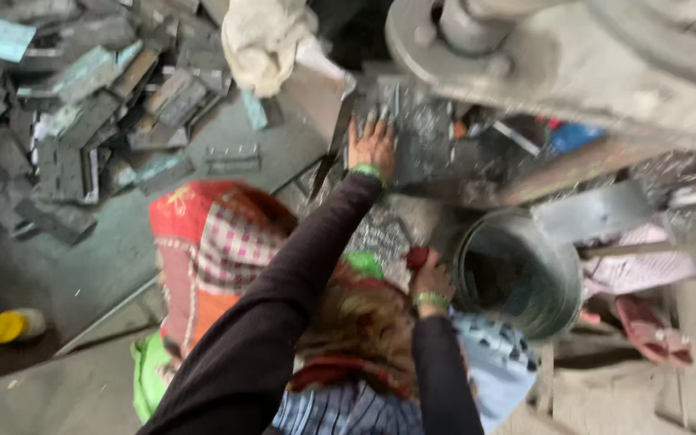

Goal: The person operates a press machine to process metal plates. They place each plate under the press, activate the machine, and then remove the processed plate, repeating the cycle.

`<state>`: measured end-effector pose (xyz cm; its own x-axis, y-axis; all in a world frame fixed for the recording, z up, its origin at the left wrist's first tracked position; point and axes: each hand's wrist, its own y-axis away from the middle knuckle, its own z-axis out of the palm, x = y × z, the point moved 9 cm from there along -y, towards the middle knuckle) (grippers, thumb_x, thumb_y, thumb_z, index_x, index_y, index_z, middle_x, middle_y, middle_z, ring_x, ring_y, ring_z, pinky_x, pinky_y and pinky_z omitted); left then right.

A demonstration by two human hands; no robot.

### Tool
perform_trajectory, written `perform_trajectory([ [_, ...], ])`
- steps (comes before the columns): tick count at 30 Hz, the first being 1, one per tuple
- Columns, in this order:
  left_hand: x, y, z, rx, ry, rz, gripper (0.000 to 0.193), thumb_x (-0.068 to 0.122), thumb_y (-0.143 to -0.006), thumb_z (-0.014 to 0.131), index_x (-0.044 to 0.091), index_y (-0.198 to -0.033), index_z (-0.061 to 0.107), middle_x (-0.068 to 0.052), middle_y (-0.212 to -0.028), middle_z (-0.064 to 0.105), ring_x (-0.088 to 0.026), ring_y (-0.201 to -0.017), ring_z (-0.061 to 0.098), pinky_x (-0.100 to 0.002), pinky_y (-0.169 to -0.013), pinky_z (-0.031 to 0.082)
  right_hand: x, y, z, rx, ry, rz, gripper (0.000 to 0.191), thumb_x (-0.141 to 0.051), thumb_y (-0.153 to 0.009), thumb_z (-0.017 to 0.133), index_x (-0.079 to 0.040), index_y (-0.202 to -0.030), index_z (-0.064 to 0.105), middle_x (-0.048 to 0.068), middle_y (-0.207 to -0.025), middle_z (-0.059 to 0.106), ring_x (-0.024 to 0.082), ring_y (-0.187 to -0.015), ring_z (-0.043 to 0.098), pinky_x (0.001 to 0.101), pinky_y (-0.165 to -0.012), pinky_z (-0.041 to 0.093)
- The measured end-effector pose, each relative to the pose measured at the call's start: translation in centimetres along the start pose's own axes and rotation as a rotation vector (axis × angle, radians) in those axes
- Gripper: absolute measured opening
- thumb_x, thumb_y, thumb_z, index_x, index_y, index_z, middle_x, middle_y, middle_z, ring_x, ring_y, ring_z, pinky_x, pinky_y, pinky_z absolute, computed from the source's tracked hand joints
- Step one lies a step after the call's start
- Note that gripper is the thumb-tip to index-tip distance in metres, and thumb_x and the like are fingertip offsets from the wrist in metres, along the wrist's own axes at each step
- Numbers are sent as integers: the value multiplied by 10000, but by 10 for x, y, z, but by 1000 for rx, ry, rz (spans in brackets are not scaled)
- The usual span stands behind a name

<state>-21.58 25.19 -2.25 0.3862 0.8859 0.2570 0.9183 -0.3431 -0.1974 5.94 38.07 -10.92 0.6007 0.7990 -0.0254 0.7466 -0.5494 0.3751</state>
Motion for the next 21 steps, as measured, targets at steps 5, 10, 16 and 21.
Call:
perform_trajectory([
  [5, 5, 37, -14, -9, -80, 119, 502, 271, -1010, 461, 115, -1487, 488, -113, -1528, 462, -279, -1490, 343, -677, -1224, 15, 16, 2, -8, 37, 17, -48, 834, -469, -871, 727, -234, -1529, 272, 244, -1283, 617, 442, -1190, 608, 571, -972, 498],
  [10, -5, 42, -37, 43, -24, 99, 495, 308, -1019, 479, 146, -1485, 517, -53, -1533, 483, -241, -1501, 344, -648, -1263, 69, 8, 24, -43, 209, -43, -205, 750, -422, -860, 702, -242, -1516, 387, 200, -1237, 666, 437, -1080, 671, 578, -836, 554],
  [16, -11, 32, -31, -139, 88, 97, 566, 473, -980, 525, 161, -1452, 510, -42, -1585, 404, -250, -1489, 324, -631, -1207, 154, 3, 30, -15, 254, -132, -218, 892, -354, -808, 771, -248, -1578, 333, 215, -1225, 651, 438, -1080, 662, 554, -847, 546],
  [21, -55, 66, -49, -362, 195, 237, 453, 425, -997, 583, 245, -1412, 588, -36, -1514, 531, -235, -1331, 520, -473, -1135, 407, 20, 15, 2, 207, -172, -146, 852, -323, -829, 782, -251, -1565, 359, 224, -1219, 665, 432, -1089, 668, 547, -889, 538],
])
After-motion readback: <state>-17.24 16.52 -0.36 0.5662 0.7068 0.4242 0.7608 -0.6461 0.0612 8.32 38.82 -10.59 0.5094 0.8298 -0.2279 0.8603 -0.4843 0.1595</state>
